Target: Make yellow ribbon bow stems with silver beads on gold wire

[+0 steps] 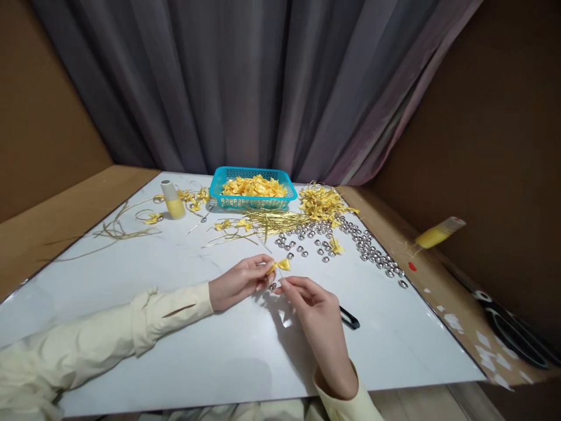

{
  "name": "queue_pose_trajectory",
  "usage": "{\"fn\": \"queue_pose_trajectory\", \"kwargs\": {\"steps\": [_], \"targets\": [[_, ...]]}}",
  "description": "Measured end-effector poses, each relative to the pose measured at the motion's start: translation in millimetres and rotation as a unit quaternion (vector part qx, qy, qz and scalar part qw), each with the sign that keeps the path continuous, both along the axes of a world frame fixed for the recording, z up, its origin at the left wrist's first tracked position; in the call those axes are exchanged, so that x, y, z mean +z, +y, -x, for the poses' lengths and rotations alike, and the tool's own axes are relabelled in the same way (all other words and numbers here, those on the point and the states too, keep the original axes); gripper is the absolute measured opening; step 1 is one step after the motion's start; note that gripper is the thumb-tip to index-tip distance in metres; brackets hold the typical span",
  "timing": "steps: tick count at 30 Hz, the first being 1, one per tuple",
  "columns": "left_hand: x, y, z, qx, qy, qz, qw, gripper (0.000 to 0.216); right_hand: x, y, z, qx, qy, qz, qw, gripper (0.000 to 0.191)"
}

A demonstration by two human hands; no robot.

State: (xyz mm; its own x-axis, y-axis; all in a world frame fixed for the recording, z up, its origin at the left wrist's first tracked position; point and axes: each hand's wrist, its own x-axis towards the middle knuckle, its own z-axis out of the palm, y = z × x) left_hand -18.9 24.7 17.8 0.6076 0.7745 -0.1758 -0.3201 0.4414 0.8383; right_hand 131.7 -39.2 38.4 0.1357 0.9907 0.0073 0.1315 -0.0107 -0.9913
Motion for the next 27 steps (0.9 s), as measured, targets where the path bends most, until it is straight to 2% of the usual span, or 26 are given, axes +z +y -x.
{"fn": "queue_pose_trajectory", "kwargs": {"steps": [15,27], "targets": [[-1.1,-1.2,-1.4,0.005,0.026,-0.027,0.999,0.029,-6.3,-2.5,1.3,0.004,0.036,0.008,0.999,0.022],[2.6,-1.8,-1.9,0.007,0.039,-0.029,0.999,0.032,-1.3,-2.6,3.1,0.001,0.047,0.000,0.999,0.020]]}}
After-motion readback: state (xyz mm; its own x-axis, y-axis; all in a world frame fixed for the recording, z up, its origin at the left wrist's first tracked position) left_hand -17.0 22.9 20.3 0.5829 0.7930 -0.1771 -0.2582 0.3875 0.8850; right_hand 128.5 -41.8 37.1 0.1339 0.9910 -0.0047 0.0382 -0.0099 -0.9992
